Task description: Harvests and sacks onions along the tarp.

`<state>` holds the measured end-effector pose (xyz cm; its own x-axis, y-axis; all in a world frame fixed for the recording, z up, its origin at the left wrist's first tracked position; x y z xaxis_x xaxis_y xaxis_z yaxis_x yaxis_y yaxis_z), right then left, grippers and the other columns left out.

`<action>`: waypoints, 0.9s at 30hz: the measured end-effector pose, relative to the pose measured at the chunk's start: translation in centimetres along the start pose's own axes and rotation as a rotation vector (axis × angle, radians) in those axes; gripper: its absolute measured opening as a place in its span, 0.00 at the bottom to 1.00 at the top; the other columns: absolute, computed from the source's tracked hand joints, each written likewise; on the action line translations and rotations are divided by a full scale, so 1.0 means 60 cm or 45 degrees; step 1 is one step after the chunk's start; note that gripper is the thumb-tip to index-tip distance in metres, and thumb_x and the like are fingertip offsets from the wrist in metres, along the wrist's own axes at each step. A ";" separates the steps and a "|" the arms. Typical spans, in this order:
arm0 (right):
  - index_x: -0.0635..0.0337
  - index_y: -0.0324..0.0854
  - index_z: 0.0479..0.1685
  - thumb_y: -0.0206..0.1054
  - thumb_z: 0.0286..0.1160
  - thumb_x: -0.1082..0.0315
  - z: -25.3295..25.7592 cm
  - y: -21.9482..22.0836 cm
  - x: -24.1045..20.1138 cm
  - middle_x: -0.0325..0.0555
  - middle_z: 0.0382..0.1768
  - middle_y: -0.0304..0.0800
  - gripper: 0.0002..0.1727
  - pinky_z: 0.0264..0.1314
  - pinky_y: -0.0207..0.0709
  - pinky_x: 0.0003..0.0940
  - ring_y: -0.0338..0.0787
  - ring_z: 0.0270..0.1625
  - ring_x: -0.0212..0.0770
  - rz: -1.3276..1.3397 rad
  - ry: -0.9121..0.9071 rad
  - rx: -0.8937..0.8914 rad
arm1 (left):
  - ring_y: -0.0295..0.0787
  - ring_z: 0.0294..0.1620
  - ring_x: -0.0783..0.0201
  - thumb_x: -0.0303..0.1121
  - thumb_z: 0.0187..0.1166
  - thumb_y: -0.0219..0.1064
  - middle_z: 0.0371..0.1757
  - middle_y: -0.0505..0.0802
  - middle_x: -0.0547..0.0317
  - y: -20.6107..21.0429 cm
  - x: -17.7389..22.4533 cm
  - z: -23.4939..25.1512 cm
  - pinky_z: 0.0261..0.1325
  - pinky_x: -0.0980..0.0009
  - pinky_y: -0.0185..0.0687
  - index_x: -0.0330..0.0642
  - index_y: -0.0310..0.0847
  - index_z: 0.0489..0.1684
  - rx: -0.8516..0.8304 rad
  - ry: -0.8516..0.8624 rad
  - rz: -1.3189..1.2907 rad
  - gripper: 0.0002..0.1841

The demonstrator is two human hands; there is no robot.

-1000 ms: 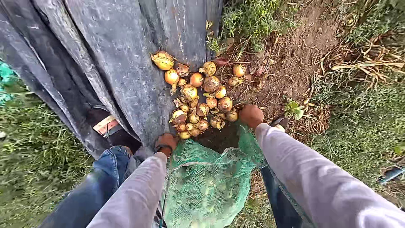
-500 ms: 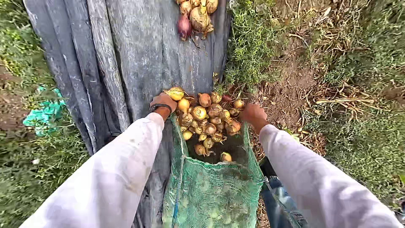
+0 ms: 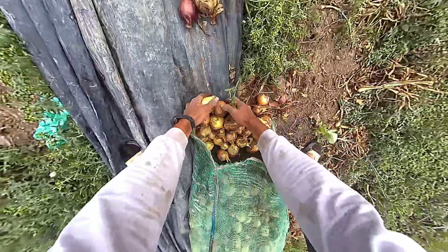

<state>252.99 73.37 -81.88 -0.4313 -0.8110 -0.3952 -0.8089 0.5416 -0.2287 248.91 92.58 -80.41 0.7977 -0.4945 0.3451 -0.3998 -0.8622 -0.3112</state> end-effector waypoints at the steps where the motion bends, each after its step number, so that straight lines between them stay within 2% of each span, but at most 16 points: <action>1: 0.38 0.78 0.81 0.61 0.81 0.35 -0.016 0.014 0.019 0.52 0.77 0.82 0.33 0.79 0.70 0.68 0.78 0.81 0.56 0.076 -0.045 -0.066 | 0.74 0.83 0.39 0.72 0.81 0.56 0.80 0.83 0.46 0.026 -0.006 -0.018 0.81 0.28 0.65 0.62 0.79 0.80 -0.074 -0.018 -0.026 0.35; 3: 0.42 0.84 0.75 0.57 0.87 0.48 -0.079 0.044 0.061 0.46 0.72 0.87 0.24 0.79 0.74 0.59 0.83 0.76 0.46 0.207 -0.147 -0.165 | 0.77 0.82 0.45 0.71 0.81 0.58 0.79 0.85 0.53 0.084 -0.004 -0.082 0.81 0.31 0.68 0.66 0.82 0.76 -0.245 -0.002 -0.040 0.32; 5: 0.49 0.86 0.69 0.58 0.90 0.55 -0.180 0.090 0.125 0.49 0.65 0.89 0.19 0.71 0.80 0.55 0.88 0.67 0.46 0.205 -0.133 -0.309 | 0.80 0.79 0.44 0.71 0.79 0.60 0.76 0.87 0.54 0.166 -0.027 -0.164 0.78 0.32 0.71 0.66 0.85 0.73 -0.413 0.081 0.019 0.31; 6: 0.51 0.84 0.71 0.61 0.89 0.58 -0.220 0.121 0.159 0.52 0.65 0.89 0.19 0.73 0.81 0.55 0.89 0.66 0.48 0.110 -0.074 -0.458 | 0.79 0.80 0.46 0.70 0.79 0.61 0.75 0.87 0.54 0.217 -0.048 -0.193 0.81 0.35 0.70 0.64 0.85 0.74 -0.562 0.092 0.126 0.32; 8: 0.52 0.83 0.74 0.64 0.84 0.61 -0.264 0.152 0.193 0.54 0.68 0.88 0.21 0.77 0.75 0.61 0.87 0.71 0.53 -0.236 -0.010 -0.697 | 0.76 0.82 0.43 0.65 0.82 0.62 0.77 0.85 0.45 0.277 -0.061 -0.238 0.86 0.37 0.64 0.51 0.84 0.75 -0.943 -0.008 0.340 0.33; 9: 0.51 0.85 0.72 0.65 0.82 0.61 -0.269 0.137 0.182 0.51 0.69 0.88 0.21 0.78 0.74 0.60 0.86 0.73 0.52 -0.340 -0.027 -0.635 | 0.79 0.79 0.42 0.63 0.83 0.63 0.73 0.88 0.42 0.282 -0.056 -0.245 0.83 0.36 0.67 0.46 0.86 0.71 -1.014 -0.034 0.433 0.32; 10: 0.49 0.87 0.69 0.66 0.81 0.62 -0.261 0.099 0.156 0.47 0.69 0.89 0.19 0.78 0.77 0.57 0.87 0.71 0.49 -0.354 -0.101 -0.406 | 0.83 0.74 0.42 0.59 0.83 0.65 0.67 0.90 0.42 0.269 -0.042 -0.236 0.79 0.36 0.71 0.44 0.89 0.65 -0.925 -0.012 0.470 0.29; 11: 0.49 0.89 0.65 0.70 0.78 0.63 -0.244 0.046 0.123 0.45 0.67 0.90 0.17 0.72 0.83 0.55 0.90 0.67 0.47 -0.329 -0.234 -0.060 | 0.86 0.69 0.40 0.55 0.84 0.67 0.63 0.92 0.41 0.242 -0.020 -0.217 0.74 0.34 0.75 0.42 0.90 0.61 -0.693 0.051 0.440 0.25; 13: 0.51 0.86 0.68 0.76 0.66 0.65 -0.195 -0.057 0.073 0.48 0.72 0.86 0.25 0.63 0.87 0.56 0.90 0.68 0.54 -0.408 -0.364 0.557 | 0.84 0.72 0.36 0.47 0.85 0.67 0.70 0.89 0.40 0.172 0.023 -0.175 0.72 0.31 0.76 0.42 0.88 0.65 -0.148 0.151 0.373 0.20; 14: 0.49 0.81 0.76 0.78 0.63 0.65 -0.158 -0.091 0.065 0.52 0.80 0.77 0.33 0.65 0.84 0.59 0.83 0.73 0.61 -0.472 -0.248 0.650 | 0.79 0.78 0.36 0.46 0.85 0.67 0.76 0.85 0.42 0.147 0.031 -0.145 0.76 0.32 0.74 0.44 0.86 0.69 0.052 0.131 0.423 0.21; 16: 0.43 0.72 0.84 0.82 0.57 0.63 -0.084 -0.118 0.069 0.58 0.90 0.57 0.45 0.60 0.85 0.64 0.77 0.76 0.71 -0.610 0.009 0.635 | 0.66 0.87 0.34 0.53 0.78 0.72 0.85 0.76 0.43 0.133 0.018 -0.073 0.75 0.30 0.71 0.52 0.81 0.77 0.217 -0.014 0.555 0.29; 18: 0.41 0.73 0.82 0.82 0.57 0.68 -0.039 -0.114 0.067 0.66 0.90 0.52 0.44 0.50 0.88 0.64 0.80 0.70 0.75 -0.692 0.121 0.551 | 0.61 0.87 0.27 0.62 0.71 0.76 0.88 0.68 0.36 0.154 0.000 -0.033 0.71 0.27 0.75 0.58 0.74 0.84 0.114 -0.125 0.627 0.40; 20: 0.39 0.73 0.82 0.82 0.55 0.68 -0.029 -0.100 0.068 0.69 0.87 0.54 0.44 0.46 0.89 0.63 0.84 0.64 0.73 -0.725 0.107 0.481 | 0.64 0.85 0.25 0.63 0.70 0.75 0.88 0.67 0.32 0.209 -0.010 -0.029 0.68 0.29 0.79 0.61 0.74 0.84 -0.003 -0.084 0.708 0.39; 24: 0.40 0.80 0.72 0.86 0.47 0.63 -0.120 -0.041 0.076 0.59 0.86 0.62 0.40 0.51 0.89 0.58 0.85 0.66 0.65 -0.694 -0.274 0.457 | 0.84 0.70 0.32 0.48 0.80 0.70 0.84 0.75 0.36 0.309 -0.015 -0.075 0.61 0.32 0.84 0.60 0.78 0.80 -0.187 0.127 0.731 0.27; 25: 0.40 0.81 0.69 0.87 0.50 0.63 -0.171 -0.009 0.094 0.58 0.85 0.64 0.37 0.52 0.88 0.60 0.84 0.68 0.65 -0.714 -0.384 0.396 | 0.87 0.64 0.30 0.42 0.80 0.71 0.81 0.78 0.34 0.320 -0.020 -0.102 0.57 0.30 0.84 0.55 0.81 0.78 -0.222 0.173 0.670 0.25; 27: 0.43 0.87 0.62 0.84 0.57 0.65 -0.246 0.061 0.171 0.57 0.82 0.71 0.28 0.61 0.82 0.64 0.80 0.72 0.67 -0.817 -0.417 0.166 | 0.87 0.66 0.32 0.38 0.80 0.70 0.82 0.79 0.38 0.354 -0.040 -0.152 0.60 0.31 0.85 0.55 0.84 0.74 -0.334 0.258 0.754 0.22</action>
<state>239.73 63.80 -73.66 0.2695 -0.8810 -0.3887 -0.7993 0.0205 -0.6006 234.36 74.45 -79.79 0.3201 -0.8805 0.3495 -0.8601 -0.4248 -0.2824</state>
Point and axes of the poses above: each hand's wrist, its own z-axis towards the middle knuckle, its own y-axis out of the palm, x = y × z, the point moved 8 cm from there along z, towards the middle knuckle
